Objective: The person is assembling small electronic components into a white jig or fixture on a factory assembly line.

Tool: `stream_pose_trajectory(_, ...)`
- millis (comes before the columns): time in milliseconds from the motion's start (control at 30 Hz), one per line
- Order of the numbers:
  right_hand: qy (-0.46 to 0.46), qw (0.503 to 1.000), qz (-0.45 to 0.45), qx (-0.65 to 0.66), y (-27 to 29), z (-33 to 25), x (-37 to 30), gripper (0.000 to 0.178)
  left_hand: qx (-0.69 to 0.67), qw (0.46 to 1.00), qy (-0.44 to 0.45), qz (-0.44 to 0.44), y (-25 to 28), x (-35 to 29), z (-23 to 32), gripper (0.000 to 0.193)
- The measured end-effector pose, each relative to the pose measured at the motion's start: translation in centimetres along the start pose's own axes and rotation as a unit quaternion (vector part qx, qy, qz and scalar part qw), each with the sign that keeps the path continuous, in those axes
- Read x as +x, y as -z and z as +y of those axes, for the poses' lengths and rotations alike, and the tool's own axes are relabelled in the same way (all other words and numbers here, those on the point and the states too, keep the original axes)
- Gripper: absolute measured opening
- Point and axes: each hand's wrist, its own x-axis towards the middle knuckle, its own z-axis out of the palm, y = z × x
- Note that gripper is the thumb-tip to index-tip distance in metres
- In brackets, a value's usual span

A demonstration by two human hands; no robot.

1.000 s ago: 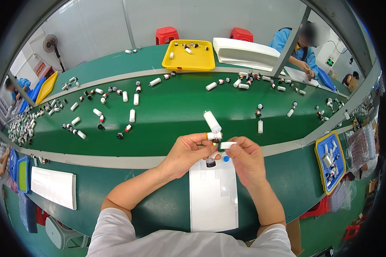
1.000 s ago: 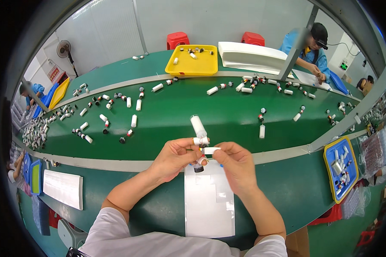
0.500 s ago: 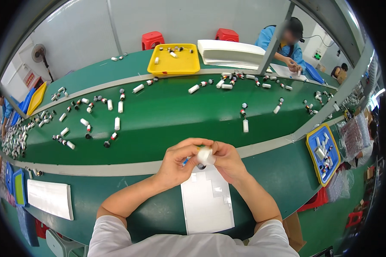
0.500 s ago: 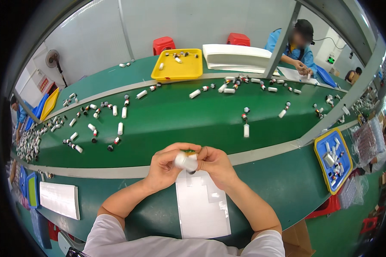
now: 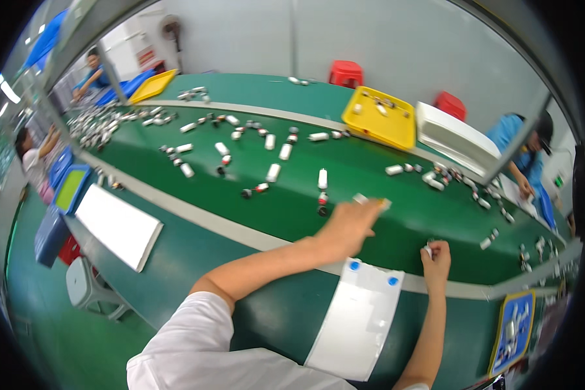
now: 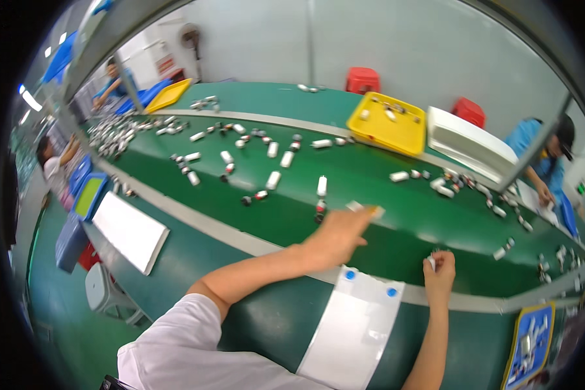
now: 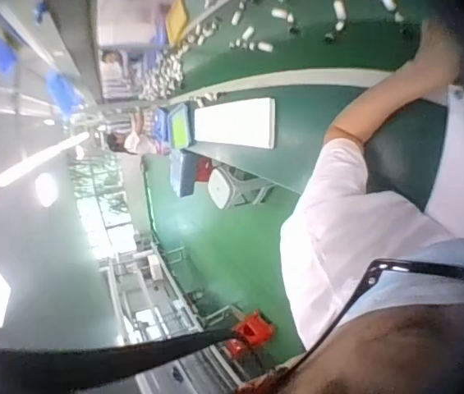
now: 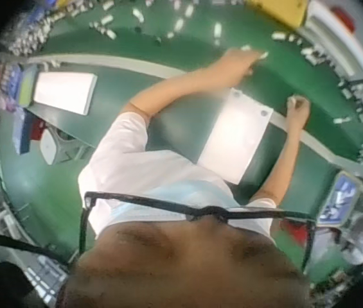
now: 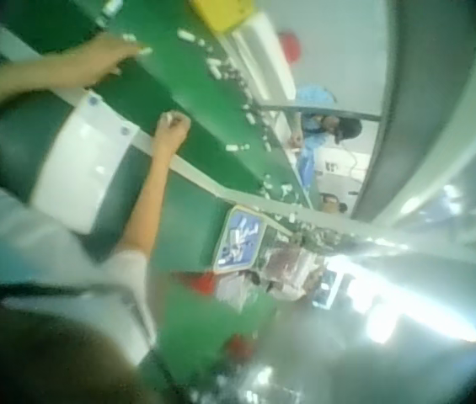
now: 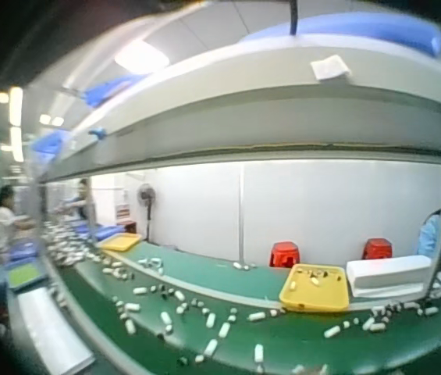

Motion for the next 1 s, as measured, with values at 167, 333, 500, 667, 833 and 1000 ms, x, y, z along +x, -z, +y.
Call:
stream_pose_trajectory(167, -0.034, 0.931, -0.176, 0.319, -2.0, -15.8, -5.6, 0.017, -0.325, 0.925, 0.148, -0.127, -0.3, -1.3, 4.0, 0.047)
stream_pose_trajectory(333, 0.052, 0.948, -0.157, 0.273, -1.6, -16.1, -6.7, 0.017, -0.263, 0.94, 0.161, -0.145, 1.0, -1.4, 6.1, 0.042)
stream_pose_trajectory(500, 0.073, 0.953, -0.139, 0.258, -1.4, -16.1, -7.1, 0.015, -0.206, 0.973, 0.1, -0.038, 0.6, -1.7, 6.9, 0.044)
stream_pose_trajectory(667, -0.038, 0.923, -0.163, 0.346, -0.6, -15.1, -7.3, 0.014, -0.037, 0.997, -0.056, 0.033, 0.0, -1.5, 6.4, 0.04)
stream_pose_trajectory(833, 0.09, 0.966, -0.17, 0.173, -2.8, -13.7, -6.8, 0.017, -0.166, 0.978, 0.117, -0.052, 0.2, -2.0, 5.9, 0.035)
stream_pose_trajectory(1000, 0.229, 0.965, -0.126, 0.036, -1.7, -14.6, -6.9, 0.02, -0.32, 0.914, 0.201, -0.149, 0.4, -1.2, 5.2, 0.031)
